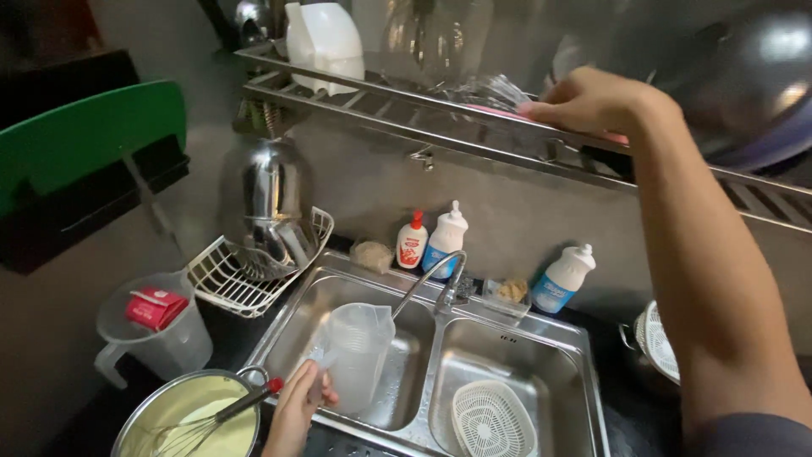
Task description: The recorder prepares cake batter by adding water to mixture pots and whisking.
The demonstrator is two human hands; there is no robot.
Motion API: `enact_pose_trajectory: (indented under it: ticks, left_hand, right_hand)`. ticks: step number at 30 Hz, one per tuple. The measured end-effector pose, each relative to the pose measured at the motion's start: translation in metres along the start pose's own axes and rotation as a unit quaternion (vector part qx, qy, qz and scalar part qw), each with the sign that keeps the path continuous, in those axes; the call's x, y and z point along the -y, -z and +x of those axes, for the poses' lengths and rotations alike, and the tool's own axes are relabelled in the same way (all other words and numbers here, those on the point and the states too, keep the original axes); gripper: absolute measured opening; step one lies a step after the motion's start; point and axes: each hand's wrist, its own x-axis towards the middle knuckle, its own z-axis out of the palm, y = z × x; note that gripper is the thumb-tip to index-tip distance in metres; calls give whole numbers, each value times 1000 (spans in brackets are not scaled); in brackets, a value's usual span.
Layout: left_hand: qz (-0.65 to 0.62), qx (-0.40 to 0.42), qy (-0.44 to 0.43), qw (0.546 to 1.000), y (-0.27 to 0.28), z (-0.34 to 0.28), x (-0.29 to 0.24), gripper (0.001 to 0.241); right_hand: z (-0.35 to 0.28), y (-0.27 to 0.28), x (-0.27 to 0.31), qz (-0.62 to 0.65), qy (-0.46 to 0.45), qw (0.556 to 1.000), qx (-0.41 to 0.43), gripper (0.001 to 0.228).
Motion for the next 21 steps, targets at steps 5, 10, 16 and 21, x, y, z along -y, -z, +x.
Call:
enact_pose_trajectory:
  ticks: [5,10,16,21]
  left_hand:
    - [23,36,-10,999,-8,9,-10,35]
    - [30,45,0,999,7,24,1,35]
    - [26,28,9,999,0,23,2,31]
    - [20,-36,9,999,-27,-3,-1,23]
  right_hand:
    - [24,-18,-18,37,43,998,-3,57]
    - [18,-14,-26,204,51,973,-95,46]
    - [1,-12,-13,237,180,933,-203,46]
    - [-31,-7,44,57,386,829,-400,49]
